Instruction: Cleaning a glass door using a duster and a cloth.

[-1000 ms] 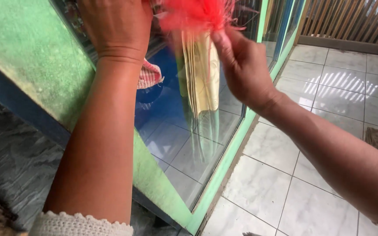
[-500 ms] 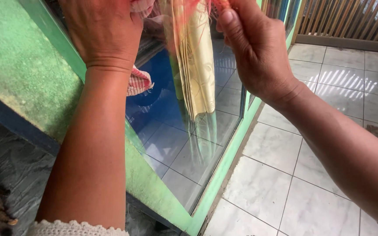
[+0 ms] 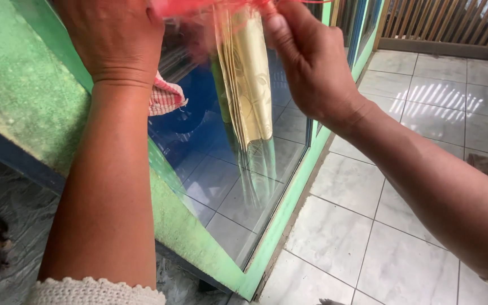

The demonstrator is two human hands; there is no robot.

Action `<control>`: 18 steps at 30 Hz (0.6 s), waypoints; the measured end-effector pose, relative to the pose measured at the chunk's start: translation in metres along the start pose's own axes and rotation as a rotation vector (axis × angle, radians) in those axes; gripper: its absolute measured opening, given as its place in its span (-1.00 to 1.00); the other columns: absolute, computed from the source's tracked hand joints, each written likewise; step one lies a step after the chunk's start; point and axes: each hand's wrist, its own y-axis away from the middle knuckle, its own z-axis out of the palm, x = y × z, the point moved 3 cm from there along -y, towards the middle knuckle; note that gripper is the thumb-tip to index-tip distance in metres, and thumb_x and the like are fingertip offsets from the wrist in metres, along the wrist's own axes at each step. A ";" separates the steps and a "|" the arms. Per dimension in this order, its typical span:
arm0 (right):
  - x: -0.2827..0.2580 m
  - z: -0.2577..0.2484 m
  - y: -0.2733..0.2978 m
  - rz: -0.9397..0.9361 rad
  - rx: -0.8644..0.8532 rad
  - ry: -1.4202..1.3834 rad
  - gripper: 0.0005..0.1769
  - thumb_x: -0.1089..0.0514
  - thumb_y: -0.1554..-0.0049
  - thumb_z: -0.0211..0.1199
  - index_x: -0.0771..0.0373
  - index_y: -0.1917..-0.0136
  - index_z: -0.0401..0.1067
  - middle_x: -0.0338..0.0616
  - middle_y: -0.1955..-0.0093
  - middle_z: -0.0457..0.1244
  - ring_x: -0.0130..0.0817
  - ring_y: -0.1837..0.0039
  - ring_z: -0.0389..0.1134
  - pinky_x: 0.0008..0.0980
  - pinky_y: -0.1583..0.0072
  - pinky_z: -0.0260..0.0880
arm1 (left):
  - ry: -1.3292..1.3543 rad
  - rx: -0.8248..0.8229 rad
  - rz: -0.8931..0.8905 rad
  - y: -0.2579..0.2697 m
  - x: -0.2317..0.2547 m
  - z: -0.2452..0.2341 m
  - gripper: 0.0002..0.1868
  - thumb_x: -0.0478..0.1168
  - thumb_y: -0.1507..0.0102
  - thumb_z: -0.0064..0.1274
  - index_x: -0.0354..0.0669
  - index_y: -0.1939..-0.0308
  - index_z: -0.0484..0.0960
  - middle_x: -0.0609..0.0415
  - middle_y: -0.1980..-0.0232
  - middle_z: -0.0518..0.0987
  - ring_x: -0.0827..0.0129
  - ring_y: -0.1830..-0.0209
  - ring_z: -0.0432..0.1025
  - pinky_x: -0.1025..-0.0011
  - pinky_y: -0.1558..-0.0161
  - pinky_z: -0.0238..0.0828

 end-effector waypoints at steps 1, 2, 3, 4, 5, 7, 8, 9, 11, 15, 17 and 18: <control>0.015 0.001 0.005 0.067 0.001 0.084 -0.54 -0.02 -0.57 -0.29 0.40 -0.30 0.25 -0.09 -0.05 0.25 -0.40 -0.11 0.27 -0.37 -0.15 0.39 | 0.014 0.013 0.010 0.002 -0.001 -0.002 -0.91 -0.28 -0.13 0.15 -0.08 0.32 0.57 -0.05 0.26 0.50 0.04 0.19 0.38 0.09 0.12 0.29; 0.032 0.000 0.007 0.126 0.002 0.173 -0.55 -0.02 -0.58 -0.29 0.39 -0.23 0.26 -0.12 0.01 0.23 -0.40 -0.07 0.25 -0.34 -0.13 0.36 | 0.026 0.034 0.017 0.002 -0.001 -0.003 -0.91 -0.27 -0.14 0.16 -0.09 0.30 0.57 -0.04 0.23 0.50 0.05 0.17 0.37 0.09 0.10 0.28; 0.038 -0.004 0.004 0.119 0.001 0.175 -0.55 -0.02 -0.58 -0.29 0.39 -0.23 0.26 -0.12 0.01 0.23 -0.40 -0.07 0.25 -0.34 -0.13 0.36 | 0.022 0.040 0.014 0.001 -0.002 -0.007 -0.91 -0.27 -0.14 0.16 -0.09 0.30 0.57 -0.04 0.23 0.50 0.05 0.17 0.37 0.09 0.10 0.28; 0.055 -0.012 0.005 0.482 0.059 0.078 -0.54 -0.07 -0.56 -0.23 0.36 -0.11 0.25 -0.17 0.15 0.15 -0.41 0.09 0.14 -0.32 0.02 0.23 | 0.022 0.053 0.032 -0.001 -0.001 -0.010 -0.91 -0.28 -0.16 0.16 -0.08 0.28 0.57 -0.04 0.22 0.49 0.06 0.12 0.37 0.08 0.02 0.29; 0.071 -0.018 0.009 0.843 0.105 -0.036 -0.50 -0.12 -0.53 -0.16 0.34 0.01 0.25 -0.21 0.29 0.07 -0.41 0.25 0.03 -0.29 0.18 0.10 | 0.021 0.065 0.050 -0.004 0.001 -0.012 -0.90 -0.29 -0.18 0.15 -0.08 0.26 0.56 -0.04 0.20 0.48 0.06 0.08 0.37 0.08 -0.06 0.29; 0.064 -0.016 0.009 0.993 0.134 -0.128 -0.49 -0.14 -0.50 -0.15 0.34 0.04 0.24 -0.21 0.34 0.05 -0.38 0.32 0.00 -0.25 0.26 0.04 | 0.002 0.047 0.043 0.001 -0.003 -0.002 -0.89 -0.31 -0.16 0.13 -0.07 0.26 0.55 -0.04 0.19 0.47 0.06 0.06 0.36 0.07 -0.12 0.28; 0.061 -0.016 0.016 1.154 0.160 -0.223 -0.48 -0.15 -0.46 -0.14 0.35 0.07 0.23 -0.21 0.38 0.02 -0.36 0.39 -0.04 -0.21 0.35 -0.02 | -0.011 0.017 0.036 0.006 0.000 0.005 -0.87 -0.34 -0.15 0.11 -0.06 0.25 0.54 -0.04 0.17 0.46 0.06 0.04 0.36 0.06 -0.19 0.27; 0.046 -0.013 0.021 1.166 0.166 -0.213 -0.48 -0.15 -0.46 -0.14 0.35 0.07 0.23 -0.21 0.38 0.02 -0.36 0.39 -0.04 -0.21 0.35 -0.02 | 0.005 0.013 0.035 0.018 -0.003 0.014 -0.87 -0.34 -0.15 0.11 -0.06 0.25 0.54 -0.04 0.17 0.46 0.06 0.04 0.36 0.06 -0.19 0.27; 0.012 -0.003 0.015 0.710 0.068 -0.152 -0.54 -0.12 -0.47 -0.17 0.33 -0.22 0.28 -0.27 0.28 0.11 -0.48 0.29 0.04 -0.31 0.27 0.16 | -0.024 -0.030 0.023 0.035 -0.009 0.039 -0.85 -0.41 -0.18 0.04 -0.10 0.20 0.51 -0.01 0.09 0.44 0.06 -0.03 0.34 0.05 -0.35 0.17; 0.030 -0.010 0.028 0.433 -0.039 -0.047 -0.57 -0.12 -0.49 -0.17 0.12 -0.42 0.30 -0.39 0.22 0.17 -0.63 0.23 0.06 -0.47 0.22 0.20 | -0.044 -0.058 -0.028 0.044 -0.003 0.045 -0.82 -0.44 -0.26 0.03 -0.13 0.10 0.51 -0.04 -0.04 0.45 0.02 -0.16 0.32 0.02 -0.51 0.08; 0.095 -0.019 0.054 0.875 0.032 -0.087 -0.47 -0.18 -0.44 -0.17 0.15 0.25 0.21 -0.42 0.40 0.05 -0.61 0.39 0.00 -0.48 0.39 0.10 | 0.027 -0.067 -0.143 0.057 -0.004 0.064 -0.70 -0.40 -0.34 0.04 -0.27 -0.15 0.42 -0.20 -0.27 0.38 -0.08 -0.35 0.26 -0.02 -0.58 0.01; 0.089 -0.025 0.052 0.872 0.031 -0.085 -0.47 -0.18 -0.44 -0.17 0.15 0.25 0.21 -0.42 0.40 0.05 -0.61 0.39 0.00 -0.48 0.39 0.10 | 0.027 -0.064 -0.145 0.053 0.003 0.059 -0.70 -0.40 -0.34 0.04 -0.27 -0.15 0.42 -0.20 -0.27 0.38 -0.08 -0.35 0.26 -0.02 -0.58 0.01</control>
